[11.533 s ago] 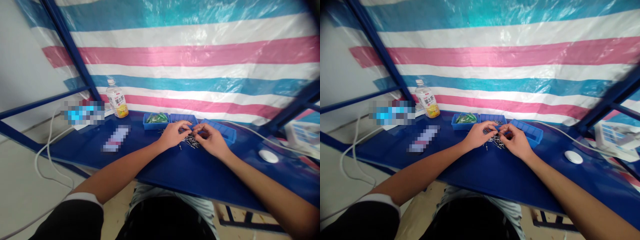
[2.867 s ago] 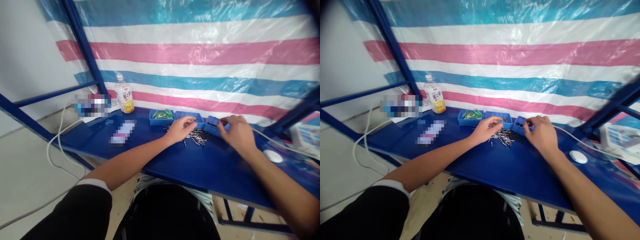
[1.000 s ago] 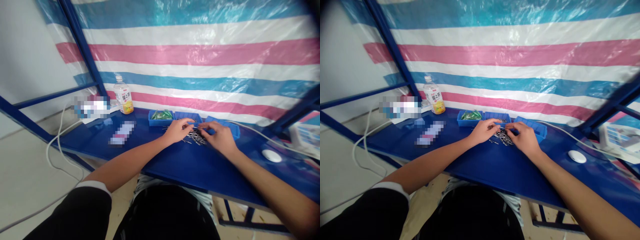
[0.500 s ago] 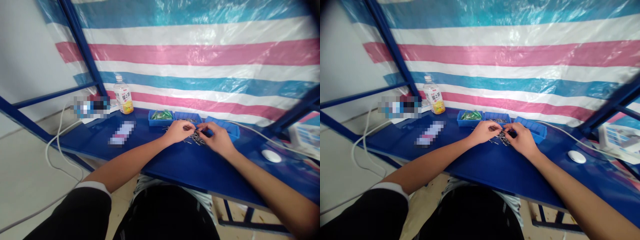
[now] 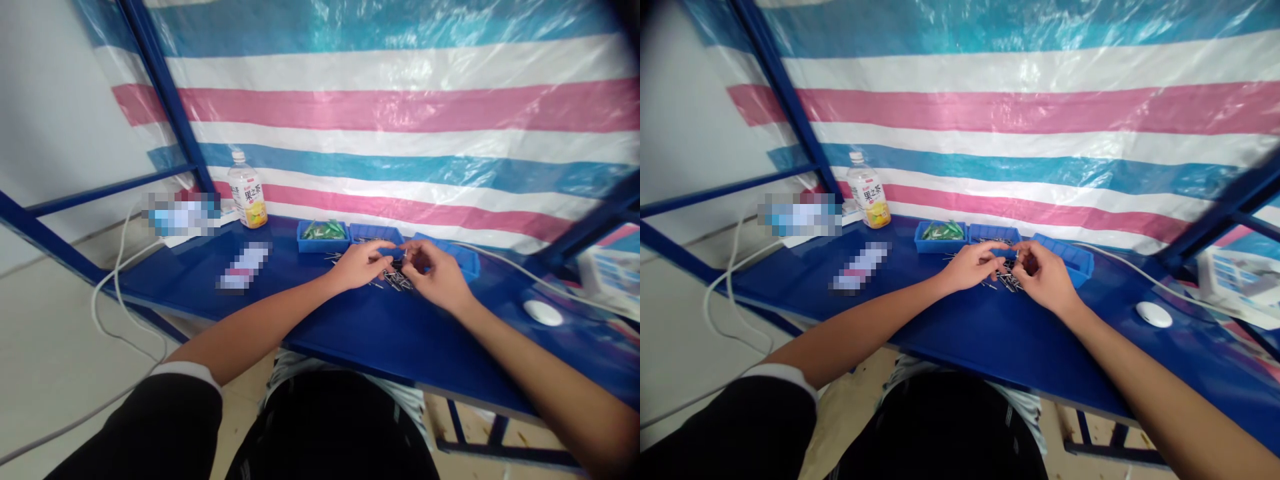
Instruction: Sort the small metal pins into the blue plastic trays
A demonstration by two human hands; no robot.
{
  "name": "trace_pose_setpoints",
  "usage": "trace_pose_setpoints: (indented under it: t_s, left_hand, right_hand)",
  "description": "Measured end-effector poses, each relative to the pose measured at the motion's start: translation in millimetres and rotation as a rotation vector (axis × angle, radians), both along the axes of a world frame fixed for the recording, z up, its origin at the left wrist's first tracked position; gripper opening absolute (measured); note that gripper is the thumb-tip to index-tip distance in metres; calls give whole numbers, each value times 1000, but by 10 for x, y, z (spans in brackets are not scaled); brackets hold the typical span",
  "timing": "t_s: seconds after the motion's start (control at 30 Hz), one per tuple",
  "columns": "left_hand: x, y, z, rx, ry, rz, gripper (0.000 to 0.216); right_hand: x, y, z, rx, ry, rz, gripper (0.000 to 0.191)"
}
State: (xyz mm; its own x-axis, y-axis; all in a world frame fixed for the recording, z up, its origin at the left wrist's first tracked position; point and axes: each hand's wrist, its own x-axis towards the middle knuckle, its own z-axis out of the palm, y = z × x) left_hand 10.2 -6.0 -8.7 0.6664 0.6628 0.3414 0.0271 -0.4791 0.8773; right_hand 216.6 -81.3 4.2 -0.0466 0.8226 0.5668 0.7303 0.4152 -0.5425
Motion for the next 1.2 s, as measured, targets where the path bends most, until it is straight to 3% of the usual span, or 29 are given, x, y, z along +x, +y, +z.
trace_pose_setpoints:
  t_s: [0.1,0.37,0.57,0.77,1.03,1.2]
  left_hand:
    - [17,3,-25,-5,0,-13,34]
    - [26,74,-36,61,-73,80,23]
    - [18,109,-34,-20,-142,104,10]
    - [31,128,-70,-86,-189,126,41]
    - [31,145,-68,-11,-208,115,31]
    - [45,106,-36,-23,-242,82,32]
  right_hand:
    - [10,-5,-8,2,-8,-29,15]
    - [30,37,-68,6,-44,36,22]
    - [11,26,-64,-34,-20,74,25]
    - [1,4,-36,-58,29,51,32]
    - [33,38,-81,-75,-128,97,23]
    - [39,74,-122,-136,-84,127,29]
